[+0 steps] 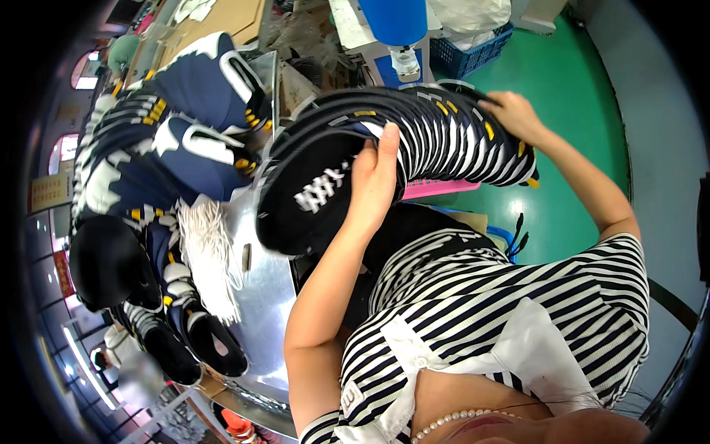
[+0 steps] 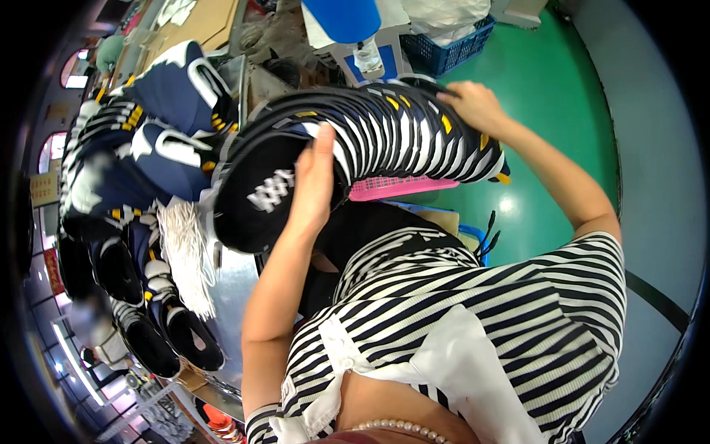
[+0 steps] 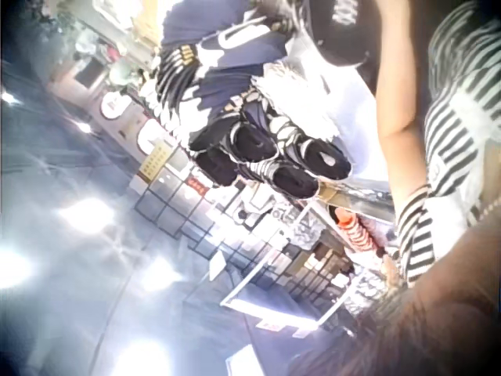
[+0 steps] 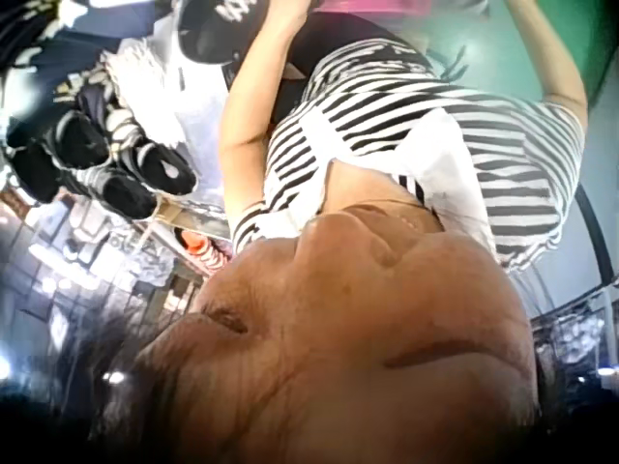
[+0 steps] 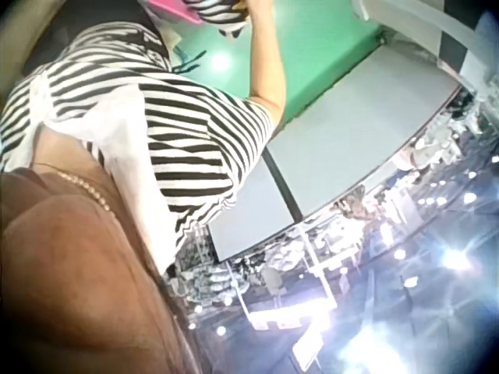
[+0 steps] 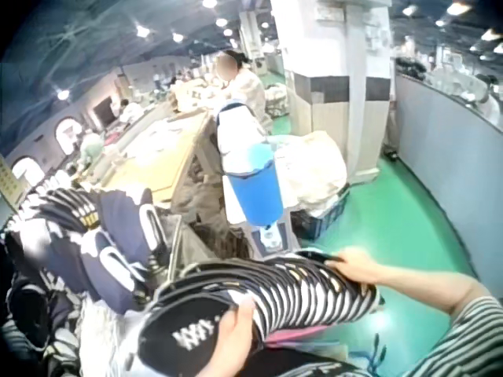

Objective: The person laces a blue and white sneaker with white shoelaces on a metal table. They thread the laces through the eyelets, pull them tight, and tie a knot. The person then places the finished shoe on a stack of similar shoes.

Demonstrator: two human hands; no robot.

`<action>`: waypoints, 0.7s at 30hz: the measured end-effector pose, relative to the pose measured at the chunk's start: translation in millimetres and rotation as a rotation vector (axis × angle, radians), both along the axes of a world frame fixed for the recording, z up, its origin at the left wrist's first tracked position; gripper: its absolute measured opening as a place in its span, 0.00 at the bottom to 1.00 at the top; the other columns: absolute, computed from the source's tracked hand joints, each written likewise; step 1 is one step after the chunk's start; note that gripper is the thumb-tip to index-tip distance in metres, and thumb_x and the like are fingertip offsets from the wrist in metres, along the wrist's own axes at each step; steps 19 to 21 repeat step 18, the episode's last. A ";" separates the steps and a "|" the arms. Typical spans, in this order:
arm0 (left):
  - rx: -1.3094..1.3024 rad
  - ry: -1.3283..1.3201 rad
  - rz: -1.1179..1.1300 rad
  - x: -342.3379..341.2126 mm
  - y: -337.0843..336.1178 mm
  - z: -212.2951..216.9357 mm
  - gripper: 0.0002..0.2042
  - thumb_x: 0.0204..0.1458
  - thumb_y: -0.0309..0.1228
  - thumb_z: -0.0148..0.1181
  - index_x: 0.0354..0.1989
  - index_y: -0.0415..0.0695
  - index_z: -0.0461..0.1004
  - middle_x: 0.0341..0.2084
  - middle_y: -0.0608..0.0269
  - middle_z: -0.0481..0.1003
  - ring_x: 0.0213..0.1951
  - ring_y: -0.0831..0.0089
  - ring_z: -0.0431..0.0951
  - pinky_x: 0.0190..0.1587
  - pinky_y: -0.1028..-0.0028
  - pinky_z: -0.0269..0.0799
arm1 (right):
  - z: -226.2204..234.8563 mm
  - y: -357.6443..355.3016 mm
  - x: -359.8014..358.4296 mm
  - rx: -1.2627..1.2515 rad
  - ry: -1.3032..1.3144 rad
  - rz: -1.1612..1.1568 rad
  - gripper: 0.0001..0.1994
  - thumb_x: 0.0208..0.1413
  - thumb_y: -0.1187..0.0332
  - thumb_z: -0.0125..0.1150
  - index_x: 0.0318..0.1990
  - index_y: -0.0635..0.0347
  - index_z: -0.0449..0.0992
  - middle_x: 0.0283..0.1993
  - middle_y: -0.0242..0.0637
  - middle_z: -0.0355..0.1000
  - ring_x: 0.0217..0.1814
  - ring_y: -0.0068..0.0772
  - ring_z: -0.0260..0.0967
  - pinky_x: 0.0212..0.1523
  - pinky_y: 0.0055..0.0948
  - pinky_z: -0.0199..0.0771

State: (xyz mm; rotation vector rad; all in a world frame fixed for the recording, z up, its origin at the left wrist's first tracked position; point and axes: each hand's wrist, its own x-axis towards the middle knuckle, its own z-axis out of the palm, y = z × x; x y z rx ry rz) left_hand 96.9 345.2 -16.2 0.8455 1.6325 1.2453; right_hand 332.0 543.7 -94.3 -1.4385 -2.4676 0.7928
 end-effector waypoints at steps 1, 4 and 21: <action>-0.030 -0.083 -0.021 -6.7 13.2 -34.3 0.32 0.62 0.53 0.50 0.54 0.29 0.69 0.48 0.53 0.76 0.51 0.70 0.73 0.58 0.73 0.63 | -31.3 6.0 -3.0 -0.058 -0.055 -0.023 0.20 0.59 0.50 0.56 0.46 0.57 0.80 0.41 0.53 0.77 0.45 0.56 0.75 0.47 0.46 0.73; -0.133 -0.285 -0.017 -12.3 42.0 -130.4 0.30 0.61 0.50 0.54 0.56 0.31 0.69 0.51 0.58 0.74 0.52 0.72 0.72 0.58 0.74 0.64 | -108.1 7.6 -3.4 -0.169 -0.168 -0.075 0.19 0.59 0.51 0.56 0.46 0.55 0.80 0.41 0.52 0.77 0.44 0.57 0.75 0.46 0.48 0.74; -0.448 -0.476 0.024 -32.8 67.7 -313.4 0.36 0.60 0.52 0.53 0.64 0.32 0.60 0.60 0.47 0.68 0.61 0.61 0.68 0.62 0.67 0.62 | -281.9 4.9 -18.4 -0.141 -0.534 -0.050 0.17 0.60 0.51 0.54 0.40 0.53 0.80 0.35 0.49 0.77 0.39 0.56 0.75 0.40 0.49 0.75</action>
